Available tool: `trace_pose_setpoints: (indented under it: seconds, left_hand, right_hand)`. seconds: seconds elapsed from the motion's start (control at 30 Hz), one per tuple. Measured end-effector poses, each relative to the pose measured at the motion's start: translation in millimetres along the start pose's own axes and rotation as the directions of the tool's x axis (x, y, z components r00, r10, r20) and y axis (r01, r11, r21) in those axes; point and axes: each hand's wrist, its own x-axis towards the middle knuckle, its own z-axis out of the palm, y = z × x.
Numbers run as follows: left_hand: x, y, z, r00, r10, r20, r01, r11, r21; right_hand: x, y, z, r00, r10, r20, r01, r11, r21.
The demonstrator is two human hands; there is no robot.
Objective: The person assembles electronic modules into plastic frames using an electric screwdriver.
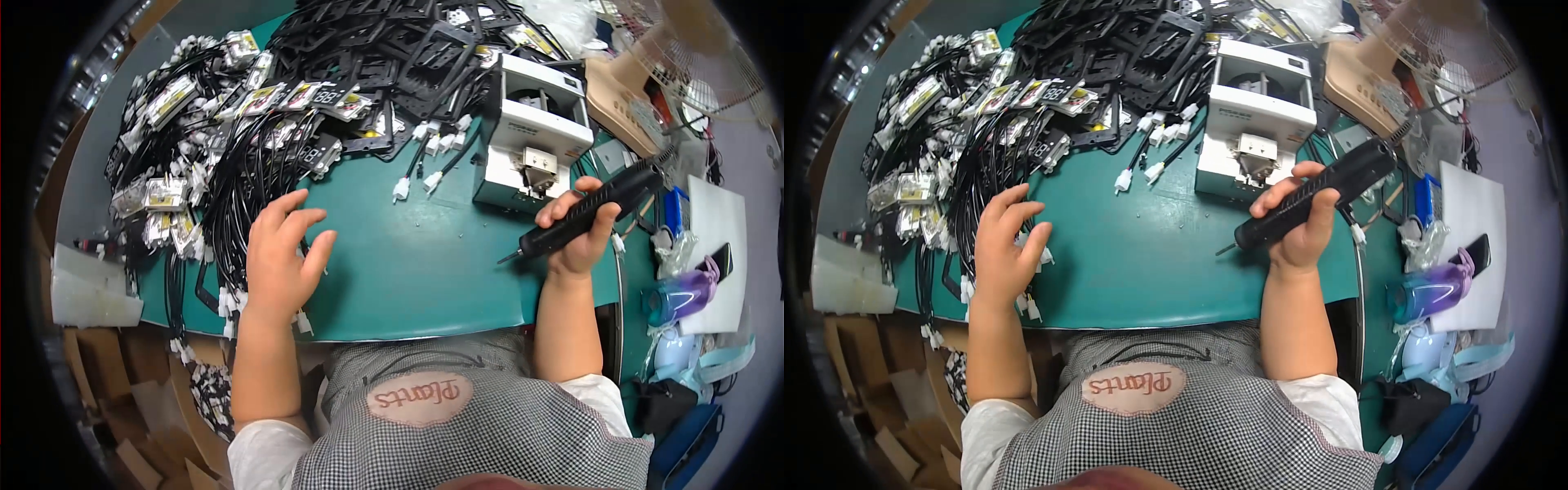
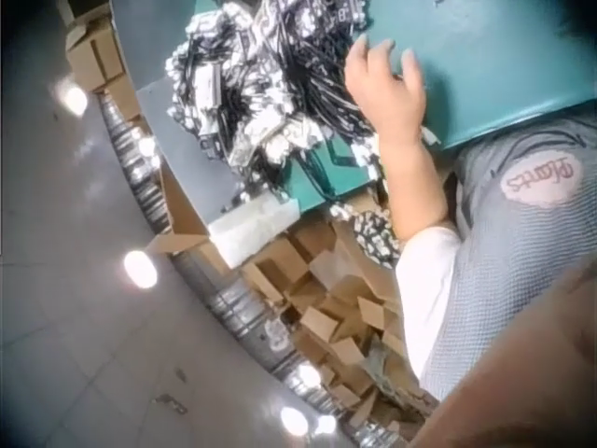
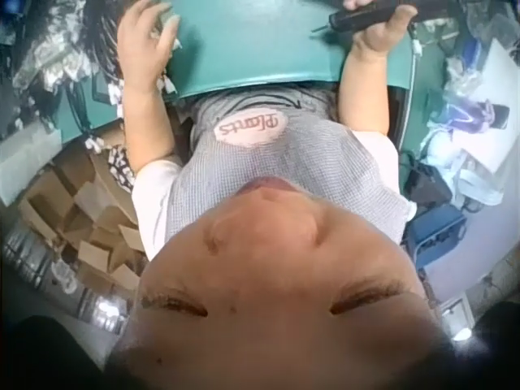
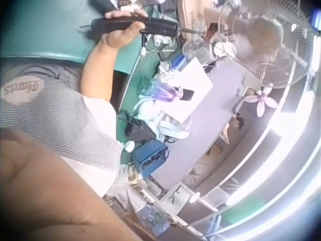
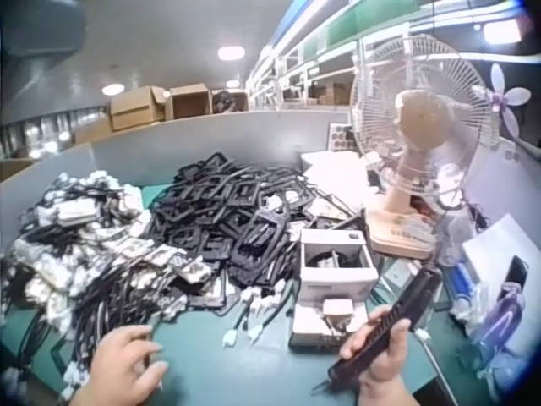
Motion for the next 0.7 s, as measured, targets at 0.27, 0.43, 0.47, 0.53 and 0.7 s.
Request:
trace_pose_setpoints:
  seconds: [0.27,0.43,0.47,0.53,0.7]
  left_hand:
    - [37.5,-27.5,-18.9,0.991,-0.082,0.107,0.055,0.97,0.236]
    - [43.1,-86.2,-1.1,0.875,-0.445,0.191,0.285,0.792,0.541]
    - [44.9,-83.9,1.4,0.874,-0.434,0.217,0.268,0.805,0.529]
    - [46.0,-79.6,6.1,0.89,-0.374,0.261,0.212,0.846,0.49]
    - [60.9,-86.1,-20.2,0.924,-0.266,0.273,0.193,0.944,0.267]
  right_hand:
    - [-6.0,-5.9,2.5,0.998,0.007,0.055,-0.008,1.0,0.019]
    - [-5.3,-6.6,9.4,0.991,0.017,0.134,-0.016,1.0,-0.005]
    - [-6.0,-6.8,9.5,0.992,0.015,0.128,-0.013,1.0,-0.011]
    - [-4.8,-6.6,11.0,0.992,0.014,0.125,-0.01,0.999,-0.034]
    - [-6.7,-6.0,5.8,0.994,0.038,0.103,-0.032,0.998,-0.058]
